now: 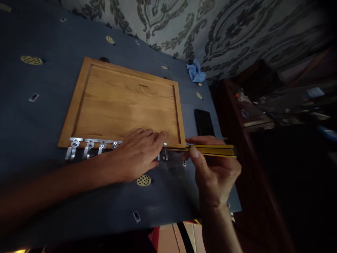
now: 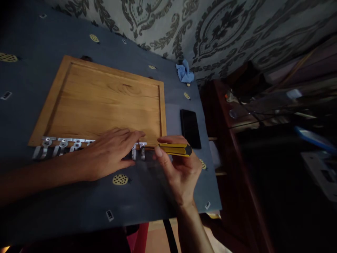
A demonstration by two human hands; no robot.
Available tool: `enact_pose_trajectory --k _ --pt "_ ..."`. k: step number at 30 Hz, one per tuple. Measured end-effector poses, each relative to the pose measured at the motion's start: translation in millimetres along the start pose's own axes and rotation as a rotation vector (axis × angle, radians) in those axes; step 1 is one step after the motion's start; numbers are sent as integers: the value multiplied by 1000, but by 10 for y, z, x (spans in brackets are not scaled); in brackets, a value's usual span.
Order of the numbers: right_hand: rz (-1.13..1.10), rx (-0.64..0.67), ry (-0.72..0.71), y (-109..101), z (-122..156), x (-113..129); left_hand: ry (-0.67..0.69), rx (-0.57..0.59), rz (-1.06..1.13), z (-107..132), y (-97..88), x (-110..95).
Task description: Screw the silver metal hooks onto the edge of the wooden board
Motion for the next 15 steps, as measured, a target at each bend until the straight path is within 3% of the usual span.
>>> enact_pose_trajectory --k 5,15 --pt "-69 79 72 -49 25 -73 3 13 -3 -9 -7 -7" --pt "52 -13 -79 -30 45 -3 1 37 -22 -23 -4 -12"
Point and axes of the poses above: each hand's wrist, its own z-axis away from the middle knuckle, its own y-axis out of the palm, x = y × z, the point moved 6 cm from there along -z, towards the middle knuckle, and after that the axes turned 8 degrees about -x, right-handed, at the moved point
